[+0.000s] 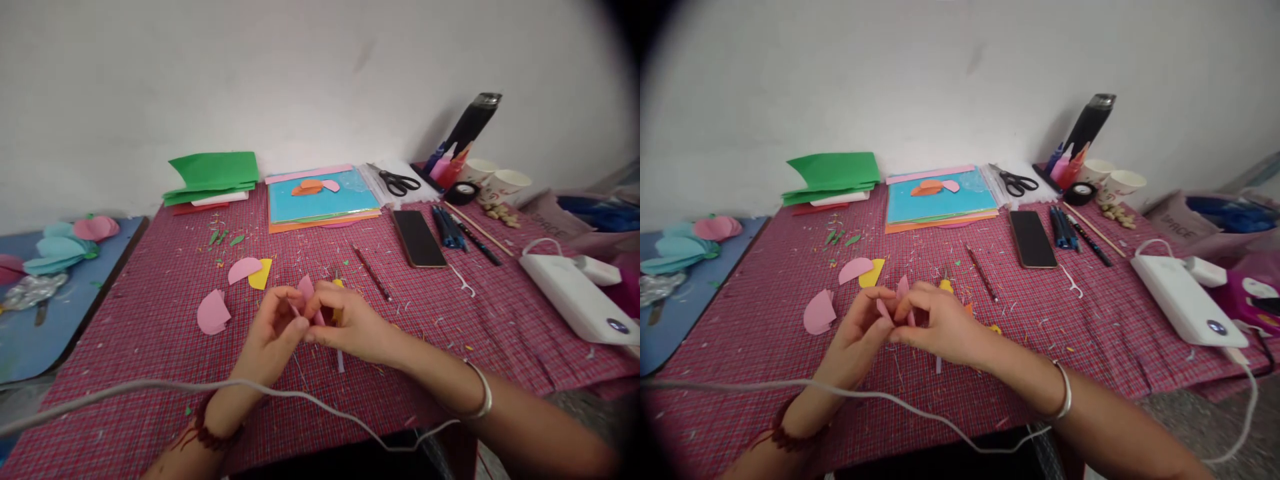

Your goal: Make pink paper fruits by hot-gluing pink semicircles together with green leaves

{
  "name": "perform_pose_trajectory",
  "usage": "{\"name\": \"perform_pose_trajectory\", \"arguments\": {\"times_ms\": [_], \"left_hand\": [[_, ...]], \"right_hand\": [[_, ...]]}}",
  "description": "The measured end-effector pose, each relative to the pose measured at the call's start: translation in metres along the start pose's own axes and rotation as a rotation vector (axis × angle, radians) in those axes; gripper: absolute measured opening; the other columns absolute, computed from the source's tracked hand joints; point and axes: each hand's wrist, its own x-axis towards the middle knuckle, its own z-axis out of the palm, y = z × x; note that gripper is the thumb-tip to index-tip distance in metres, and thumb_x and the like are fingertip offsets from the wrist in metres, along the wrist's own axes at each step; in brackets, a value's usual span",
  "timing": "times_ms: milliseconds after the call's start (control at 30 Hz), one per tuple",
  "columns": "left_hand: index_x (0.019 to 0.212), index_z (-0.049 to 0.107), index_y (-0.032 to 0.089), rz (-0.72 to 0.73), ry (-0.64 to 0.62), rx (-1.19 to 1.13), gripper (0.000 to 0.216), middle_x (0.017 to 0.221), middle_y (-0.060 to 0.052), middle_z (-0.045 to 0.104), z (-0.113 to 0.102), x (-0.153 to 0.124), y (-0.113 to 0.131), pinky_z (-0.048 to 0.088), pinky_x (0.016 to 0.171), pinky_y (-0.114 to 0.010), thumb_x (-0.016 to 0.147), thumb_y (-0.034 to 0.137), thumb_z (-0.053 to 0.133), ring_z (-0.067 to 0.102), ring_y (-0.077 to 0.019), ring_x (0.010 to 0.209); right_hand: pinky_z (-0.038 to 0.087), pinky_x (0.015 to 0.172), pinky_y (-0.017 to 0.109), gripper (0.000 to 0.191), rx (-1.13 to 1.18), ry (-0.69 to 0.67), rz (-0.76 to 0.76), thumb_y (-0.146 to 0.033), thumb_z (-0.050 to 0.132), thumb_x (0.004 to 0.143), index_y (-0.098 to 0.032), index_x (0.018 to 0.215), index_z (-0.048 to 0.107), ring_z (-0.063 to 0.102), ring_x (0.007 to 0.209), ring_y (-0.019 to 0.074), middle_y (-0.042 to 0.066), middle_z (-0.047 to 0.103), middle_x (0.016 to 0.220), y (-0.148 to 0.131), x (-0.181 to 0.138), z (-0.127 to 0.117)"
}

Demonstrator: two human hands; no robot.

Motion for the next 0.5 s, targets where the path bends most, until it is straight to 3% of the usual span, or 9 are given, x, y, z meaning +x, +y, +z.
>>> {"name": "perform_pose_trajectory", "arguments": {"times_ms": [167, 500], "left_hand": [[0.096, 0.053, 0.021, 0.033, -0.029, 0.102, 0.014, 0.081, 0.002, 0.056, 0.007, 0.0, 0.009, 0.047, 0.067, -0.02, 0.087, 0.029, 0.06, 0.056, -0.0089, 0.073], [0.105, 0.053, 0.025, 0.082, -0.12, 0.131, 0.015, 0.085, 0.003, 0.055, 0.008, 0.0, 0.013, 0.048, 0.071, -0.017, 0.091, 0.026, 0.056, 0.056, -0.0073, 0.077]], "right_hand": [[0.038, 0.065, 0.024, 0.011, -0.032, -0.047, 0.017, -0.023, 0.071, 0.078, -0.018, 0.08, 0.061, 0.05, 0.073, 0.0108, -0.002, 0.052, 0.08, 0.003, -0.004, -0.002], [0.035, 0.057, 0.025, 0.018, 0.324, -0.154, 0.129, -0.03, 0.069, 0.079, -0.017, 0.079, 0.056, 0.044, 0.064, 0.0096, -0.002, 0.051, 0.076, 0.007, -0.005, -0.008]]}}
